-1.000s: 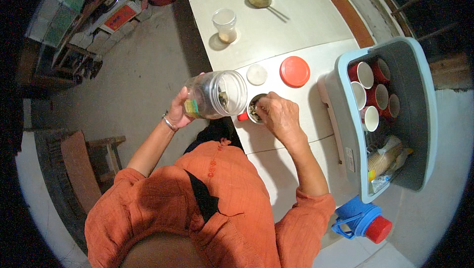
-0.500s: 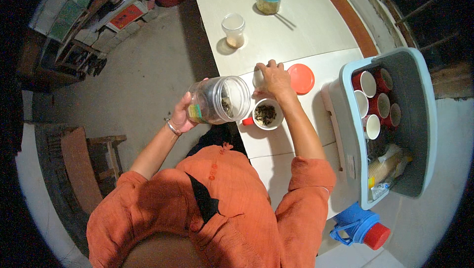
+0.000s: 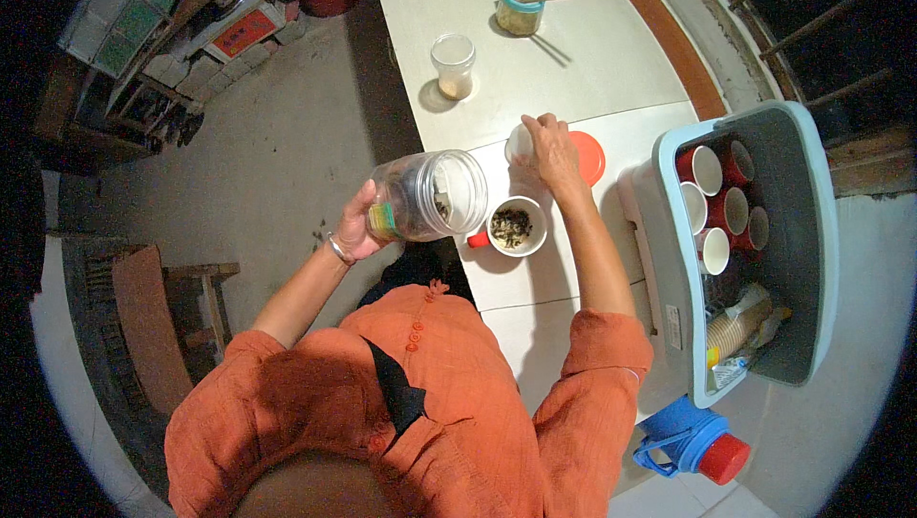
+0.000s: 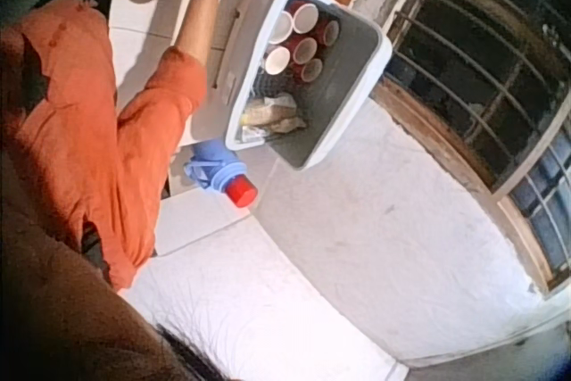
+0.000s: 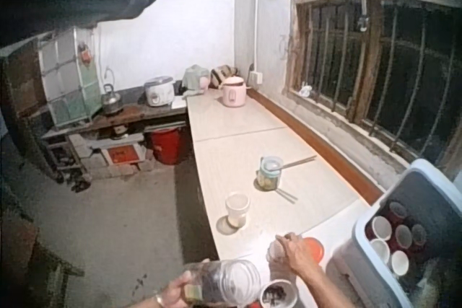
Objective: The person wipes a white mug with a cloth and places it on a counter. They then pick up several red mugs and carry them into a kitchen area, placing them into a dish rack. The person opens a container of grains and pours them into a mug, followed by adding a dark substance from another container. Finally, they pour hot water from a blue thermos into the mug.
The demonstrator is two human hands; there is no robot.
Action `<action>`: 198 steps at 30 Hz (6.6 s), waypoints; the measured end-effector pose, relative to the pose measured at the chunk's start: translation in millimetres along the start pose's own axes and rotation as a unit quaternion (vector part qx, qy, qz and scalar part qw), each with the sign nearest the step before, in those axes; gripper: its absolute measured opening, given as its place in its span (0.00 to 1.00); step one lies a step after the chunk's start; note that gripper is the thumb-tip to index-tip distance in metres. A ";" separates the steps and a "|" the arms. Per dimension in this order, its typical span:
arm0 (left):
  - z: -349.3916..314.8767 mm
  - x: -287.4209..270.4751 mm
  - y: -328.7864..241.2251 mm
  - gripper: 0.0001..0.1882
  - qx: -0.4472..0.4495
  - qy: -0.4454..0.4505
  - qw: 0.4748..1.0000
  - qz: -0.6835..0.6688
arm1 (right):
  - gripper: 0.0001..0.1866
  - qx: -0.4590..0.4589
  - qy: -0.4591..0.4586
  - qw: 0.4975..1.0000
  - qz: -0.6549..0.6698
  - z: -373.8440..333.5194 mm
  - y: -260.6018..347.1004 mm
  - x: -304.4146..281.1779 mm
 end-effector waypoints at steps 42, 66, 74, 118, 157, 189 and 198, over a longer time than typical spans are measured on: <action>18.4 19.7 -6.0 0.37 -0.014 0.031 0.999 0.009 | 0.51 -0.251 0.041 0.941 0.225 -80.7 115.2 -68.8; 25.3 51.9 -8.3 0.49 -0.028 0.103 0.990 0.091 | 0.50 -0.320 -0.004 0.943 0.093 -126.2 120.2 -95.1; 54.3 56.8 -20.5 0.59 0.109 0.079 0.945 0.299 | 0.53 -0.169 -0.022 0.948 0.268 -113.7 114.7 -96.4; 152.5 45.1 -29.5 0.54 0.022 0.250 0.921 0.298 | 0.50 0.069 -0.227 0.937 0.256 -113.1 107.8 -101.7; 150.3 36.4 -22.7 0.56 -0.097 0.220 0.953 0.183 | 0.48 0.072 -0.242 0.944 0.214 -114.4 115.5 -103.5; 150.1 38.5 -16.4 0.55 -0.142 0.193 0.968 0.081 | 0.56 0.066 -0.134 0.989 -0.007 -133.9 103.3 -126.3; 150.2 38.9 -22.3 0.54 -0.138 0.172 0.970 0.101 | 0.61 0.149 -0.159 0.976 0.009 -125.7 100.4 -117.2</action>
Point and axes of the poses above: each hand's wrist, its own z-axis towards the middle knuckle, its own x-axis out of the palm, y = z × x, the point moved 2 cm from there along z, towards the middle knuckle, and after that the axes turned 15 degrees about y, right-handed, at the moved point
